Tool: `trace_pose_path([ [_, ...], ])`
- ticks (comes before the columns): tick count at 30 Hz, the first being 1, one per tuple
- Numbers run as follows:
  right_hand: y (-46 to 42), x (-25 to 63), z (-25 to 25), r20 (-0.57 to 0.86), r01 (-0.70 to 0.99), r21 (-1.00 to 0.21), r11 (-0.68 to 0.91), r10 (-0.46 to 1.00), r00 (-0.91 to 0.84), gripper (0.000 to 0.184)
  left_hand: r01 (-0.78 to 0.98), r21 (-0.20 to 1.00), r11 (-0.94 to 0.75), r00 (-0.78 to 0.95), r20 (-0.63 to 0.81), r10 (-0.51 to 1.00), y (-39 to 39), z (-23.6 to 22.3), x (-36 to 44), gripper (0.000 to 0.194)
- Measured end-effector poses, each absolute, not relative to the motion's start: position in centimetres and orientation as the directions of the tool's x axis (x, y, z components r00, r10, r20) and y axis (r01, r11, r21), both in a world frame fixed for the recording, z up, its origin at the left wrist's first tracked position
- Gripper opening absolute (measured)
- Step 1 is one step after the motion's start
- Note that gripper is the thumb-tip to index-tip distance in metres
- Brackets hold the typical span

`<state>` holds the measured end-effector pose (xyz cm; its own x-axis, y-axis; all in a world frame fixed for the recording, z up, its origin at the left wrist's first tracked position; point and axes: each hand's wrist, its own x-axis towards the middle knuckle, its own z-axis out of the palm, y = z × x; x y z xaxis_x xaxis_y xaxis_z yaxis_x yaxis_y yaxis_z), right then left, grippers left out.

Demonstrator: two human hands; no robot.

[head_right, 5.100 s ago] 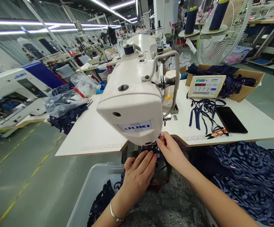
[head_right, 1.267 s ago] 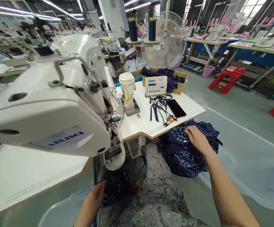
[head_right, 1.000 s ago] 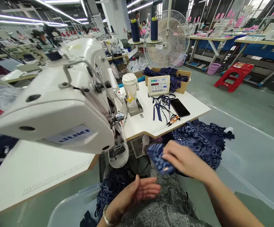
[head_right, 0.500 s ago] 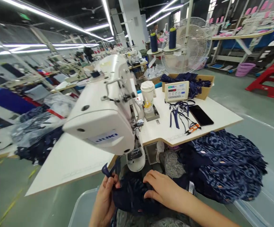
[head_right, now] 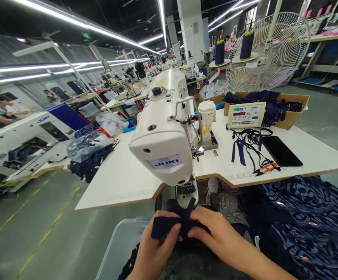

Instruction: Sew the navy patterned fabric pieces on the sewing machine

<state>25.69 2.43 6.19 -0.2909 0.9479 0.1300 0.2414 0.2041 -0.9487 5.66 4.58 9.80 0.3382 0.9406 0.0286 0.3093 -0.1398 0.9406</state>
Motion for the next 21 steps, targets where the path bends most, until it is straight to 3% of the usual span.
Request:
trace_pose_path([
  [4,2.5,27.1,7.0,0.046,0.264,-0.960,0.093,0.983,-0.180,0.022,0.231,0.973,0.025,0.395,-0.117,0.911,5.2,10.1,7.4,0.017],
  [6,3.1,27.3,7.2,0.038,0.322,-0.944,0.067,0.995,-0.095,0.025,0.244,0.970,0.007,0.372,-0.101,0.923,5.8,9.8,8.0,0.029],
  [8,4.0,27.4,7.1,0.039,0.372,-0.927,0.044,0.999,-0.023,0.026,0.342,0.931,-0.127,0.308,0.016,0.951,6.4,9.1,8.2,0.040],
  [10,5.0,27.5,6.6,0.035,0.416,-0.909,0.034,0.999,-0.007,0.026,0.503,0.787,-0.358,0.229,0.279,0.933,6.9,8.3,8.1,0.041],
  [13,6.3,27.6,5.7,0.035,0.472,-0.881,0.039,0.999,-0.019,0.028,0.674,0.363,-0.644,0.321,0.641,0.697,7.4,7.5,7.6,0.036],
  [16,7.0,27.6,5.1,0.050,0.465,-0.884,0.057,0.998,-0.027,0.026,0.607,0.070,-0.791,0.627,0.569,0.531,7.7,6.9,7.4,0.031],
  [18,7.2,27.6,4.8,0.066,0.428,-0.902,0.066,0.998,-0.015,0.023,0.581,0.000,-0.814,0.722,0.461,0.515,7.8,6.3,7.3,0.031],
  [21,7.0,27.8,4.5,0.116,0.374,-0.922,0.098,0.993,0.025,0.023,0.619,-0.069,-0.782,0.727,0.428,0.537,7.9,5.0,7.2,0.034],
])
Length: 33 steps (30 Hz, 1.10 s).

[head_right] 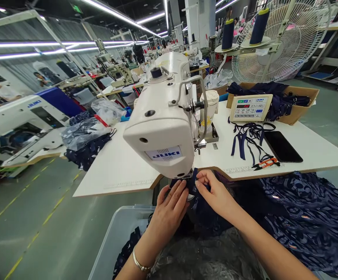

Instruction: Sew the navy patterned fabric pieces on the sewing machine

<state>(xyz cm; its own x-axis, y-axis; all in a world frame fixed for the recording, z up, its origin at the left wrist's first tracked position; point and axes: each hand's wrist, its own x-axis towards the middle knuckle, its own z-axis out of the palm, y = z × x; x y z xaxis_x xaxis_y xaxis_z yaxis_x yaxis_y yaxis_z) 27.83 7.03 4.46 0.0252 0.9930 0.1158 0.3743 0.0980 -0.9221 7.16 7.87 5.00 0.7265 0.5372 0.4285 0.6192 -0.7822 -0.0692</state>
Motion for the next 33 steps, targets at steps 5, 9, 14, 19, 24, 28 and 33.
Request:
trace_pose_path([
  [5,6.8,28.2,3.7,0.243,0.419,-0.880,0.225,0.970,-0.010,0.033,0.654,-0.104,-0.749,0.709,0.430,0.559,7.6,3.8,7.0,0.046],
  [9,7.3,28.0,4.2,0.297,0.477,-0.834,0.278,0.954,-0.037,0.034,0.694,-0.128,-0.708,0.680,0.440,0.587,7.3,3.8,7.1,0.051],
  [14,8.1,27.5,5.3,0.210,0.478,-0.851,0.216,0.975,-0.067,0.030,0.733,-0.203,-0.649,0.653,0.474,0.590,7.1,3.5,7.3,0.053],
  [19,9.0,27.5,5.5,0.241,0.463,-0.849,0.254,0.966,-0.089,0.031,0.758,-0.215,-0.616,0.633,0.475,0.612,7.1,3.5,7.5,0.053],
  [24,9.3,27.5,5.4,0.269,0.509,-0.819,0.265,0.961,-0.066,0.033,0.767,-0.219,-0.603,0.629,0.444,0.638,6.7,3.7,7.7,0.058],
  [28,9.3,27.3,5.5,0.266,0.512,-0.819,0.257,0.962,-0.058,0.034,0.767,-0.233,-0.598,0.630,0.450,0.633,6.4,4.0,7.8,0.055],
  [33,9.6,27.1,5.6,0.282,0.500,-0.822,0.272,0.958,-0.057,0.027,0.781,-0.251,-0.573,0.616,0.468,0.634,6.1,3.8,8.2,0.052],
])
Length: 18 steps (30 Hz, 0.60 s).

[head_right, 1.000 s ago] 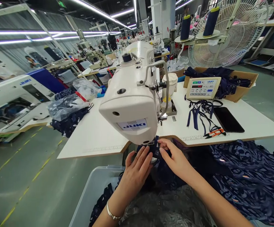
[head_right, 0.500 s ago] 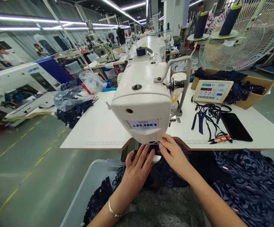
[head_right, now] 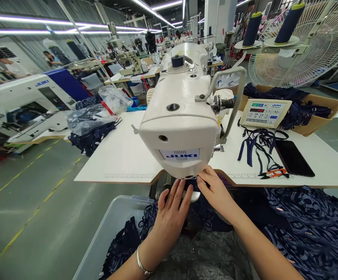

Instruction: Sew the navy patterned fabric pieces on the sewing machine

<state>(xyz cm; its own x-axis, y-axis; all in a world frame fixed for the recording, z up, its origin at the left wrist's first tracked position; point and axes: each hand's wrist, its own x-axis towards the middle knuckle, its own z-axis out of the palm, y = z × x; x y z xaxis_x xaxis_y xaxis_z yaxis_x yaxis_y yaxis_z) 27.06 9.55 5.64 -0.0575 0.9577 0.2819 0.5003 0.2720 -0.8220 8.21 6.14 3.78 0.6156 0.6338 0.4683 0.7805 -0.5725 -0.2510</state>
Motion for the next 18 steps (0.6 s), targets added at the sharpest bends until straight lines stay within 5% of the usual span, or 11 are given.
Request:
trace_pose_path([
  [18,9.46,26.78,5.22,0.250,0.516,-0.823,0.237,0.967,-0.046,0.033,0.820,-0.202,-0.535,0.558,0.488,0.671,5.70,3.57,8.69,0.053],
])
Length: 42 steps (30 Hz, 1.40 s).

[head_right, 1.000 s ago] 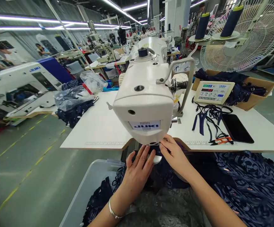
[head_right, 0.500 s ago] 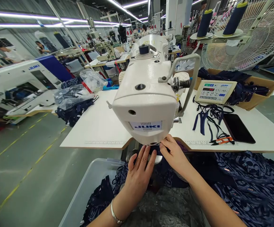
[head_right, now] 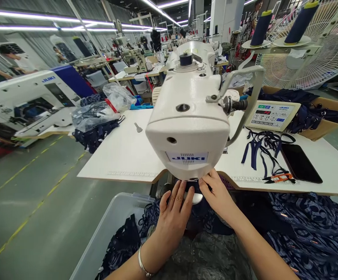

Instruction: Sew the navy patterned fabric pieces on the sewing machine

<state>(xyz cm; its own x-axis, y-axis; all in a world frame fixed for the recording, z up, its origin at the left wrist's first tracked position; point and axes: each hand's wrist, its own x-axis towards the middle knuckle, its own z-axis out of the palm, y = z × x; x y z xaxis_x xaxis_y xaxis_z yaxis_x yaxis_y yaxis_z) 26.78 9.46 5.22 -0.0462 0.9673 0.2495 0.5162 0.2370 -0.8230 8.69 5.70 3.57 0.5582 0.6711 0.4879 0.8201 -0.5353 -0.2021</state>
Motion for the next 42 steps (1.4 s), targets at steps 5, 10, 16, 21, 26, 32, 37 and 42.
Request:
trace_pose_path([
  [5,9.5,26.7,4.6,0.262,0.502,-0.828,0.250,0.964,-0.048,0.036,0.837,-0.162,-0.523,0.526,0.501,0.687,5.7,3.0,8.6,0.054],
  [10,9.5,26.6,4.5,0.270,0.481,-0.837,0.260,0.962,-0.051,0.037,0.842,-0.128,-0.523,0.509,0.509,0.695,5.7,2.8,8.4,0.054],
  [16,9.3,26.7,3.1,0.328,0.421,-0.867,0.267,0.941,0.078,0.026,0.825,-0.111,-0.555,0.524,0.519,0.675,6.0,3.2,8.5,0.048],
  [21,8.9,28.3,0.1,0.274,0.395,-0.887,0.238,0.961,0.037,0.025,0.816,-0.119,-0.566,0.540,0.507,0.672,6.1,3.5,8.6,0.051],
  [26,8.0,30.3,-3.0,0.172,0.523,-0.816,0.247,0.967,-0.189,0.032,0.807,-0.127,-0.577,0.547,0.529,0.649,6.4,3.7,9.0,0.049],
  [32,6.7,33.0,-2.5,0.005,0.393,-0.919,0.032,0.998,-0.068,0.033,0.773,0.030,-0.634,0.482,0.622,0.617,6.5,4.4,8.3,0.021],
  [37,5.4,33.1,3.9,-0.005,0.248,-0.969,0.018,0.996,-0.092,0.034,0.749,0.155,-0.644,0.277,0.810,0.517,7.7,4.6,4.5,0.018],
  [42,6.1,28.9,7.6,0.248,0.522,-0.781,0.342,0.938,-0.243,0.025,0.843,0.053,-0.536,0.217,0.877,0.428,9.2,4.7,1.3,0.019],
])
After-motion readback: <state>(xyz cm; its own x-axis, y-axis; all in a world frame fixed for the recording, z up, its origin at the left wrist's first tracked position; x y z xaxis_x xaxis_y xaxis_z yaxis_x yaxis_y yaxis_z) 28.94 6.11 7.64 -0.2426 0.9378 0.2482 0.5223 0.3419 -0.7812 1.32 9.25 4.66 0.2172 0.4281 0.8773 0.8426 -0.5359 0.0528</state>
